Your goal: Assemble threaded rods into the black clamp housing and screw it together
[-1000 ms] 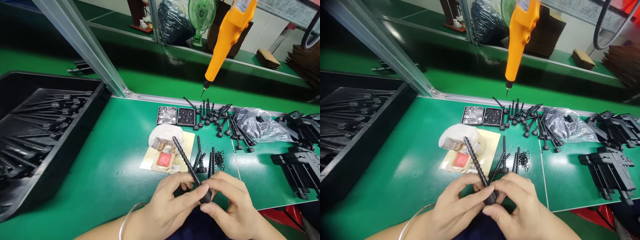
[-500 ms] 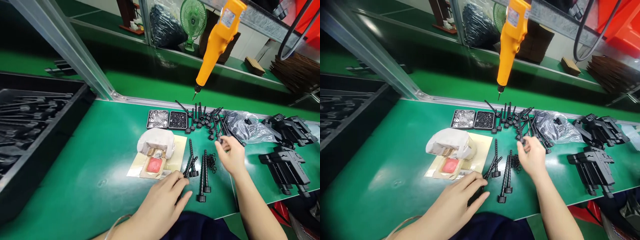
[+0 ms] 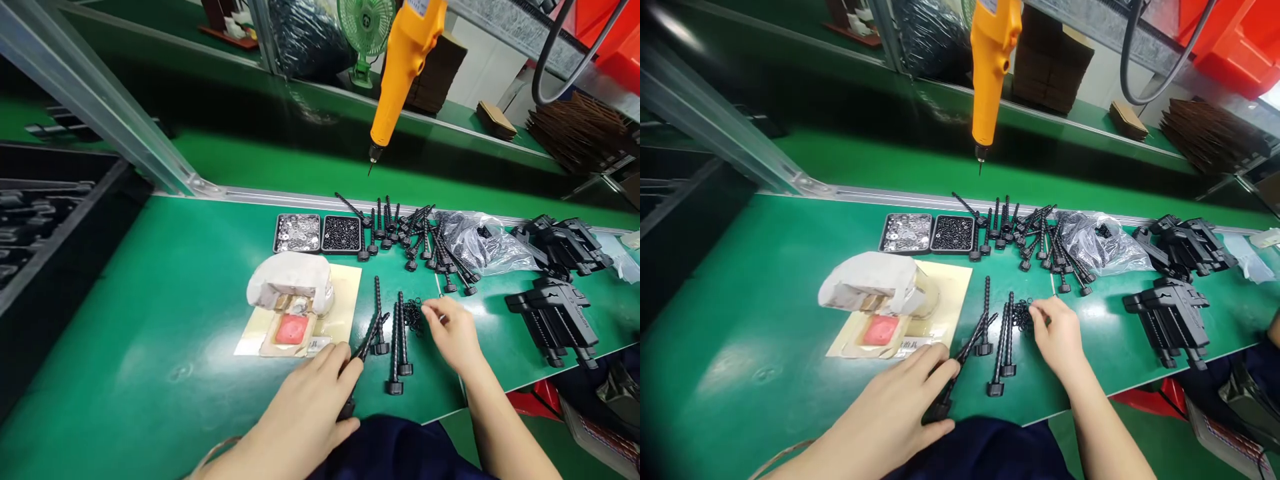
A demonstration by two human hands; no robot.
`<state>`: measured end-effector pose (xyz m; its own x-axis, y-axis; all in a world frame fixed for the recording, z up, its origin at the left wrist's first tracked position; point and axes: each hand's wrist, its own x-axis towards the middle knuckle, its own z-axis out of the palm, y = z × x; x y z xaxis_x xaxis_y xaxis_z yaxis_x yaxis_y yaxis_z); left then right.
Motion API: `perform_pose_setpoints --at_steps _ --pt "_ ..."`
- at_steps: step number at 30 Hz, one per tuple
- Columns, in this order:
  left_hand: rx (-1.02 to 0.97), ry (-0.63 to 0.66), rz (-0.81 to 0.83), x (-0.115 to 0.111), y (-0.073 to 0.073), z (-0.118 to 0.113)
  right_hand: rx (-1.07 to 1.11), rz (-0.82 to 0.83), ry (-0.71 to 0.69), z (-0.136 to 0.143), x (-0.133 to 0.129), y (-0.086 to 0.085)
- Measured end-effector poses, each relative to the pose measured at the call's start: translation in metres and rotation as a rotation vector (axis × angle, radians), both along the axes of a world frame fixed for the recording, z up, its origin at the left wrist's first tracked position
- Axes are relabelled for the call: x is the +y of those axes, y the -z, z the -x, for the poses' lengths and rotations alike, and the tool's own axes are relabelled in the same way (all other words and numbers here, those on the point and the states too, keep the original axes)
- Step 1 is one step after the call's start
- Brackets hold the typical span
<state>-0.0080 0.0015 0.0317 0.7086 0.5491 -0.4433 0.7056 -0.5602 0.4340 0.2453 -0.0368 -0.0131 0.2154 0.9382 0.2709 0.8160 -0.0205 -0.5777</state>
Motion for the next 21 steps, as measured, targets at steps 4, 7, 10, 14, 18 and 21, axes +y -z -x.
perform_pose_setpoints --at_steps 4,7,10,14,18,21 --pt "-0.033 0.105 -0.04 -0.002 0.007 0.001 0.081 -0.054 0.003 0.014 -0.034 0.023" --pt "-0.062 0.195 -0.083 -0.005 0.013 0.003 0.13 -0.108 0.023 0.019 -0.044 0.036" --pt "-0.078 0.245 -0.159 -0.007 0.019 0.007 0.207 -0.146 0.044 0.022 -0.045 0.038" --pt "-0.173 0.258 -0.312 -0.01 0.027 0.011 0.379 -0.159 0.054 0.027 -0.045 0.024" --pt "-0.536 0.168 -0.394 -0.011 0.024 0.017 0.633 -0.13 0.063 0.035 -0.045 -0.001" --pt "-0.881 0.054 -0.256 -0.012 0.013 0.023 0.859 -0.115 0.048 0.04 -0.041 -0.02"
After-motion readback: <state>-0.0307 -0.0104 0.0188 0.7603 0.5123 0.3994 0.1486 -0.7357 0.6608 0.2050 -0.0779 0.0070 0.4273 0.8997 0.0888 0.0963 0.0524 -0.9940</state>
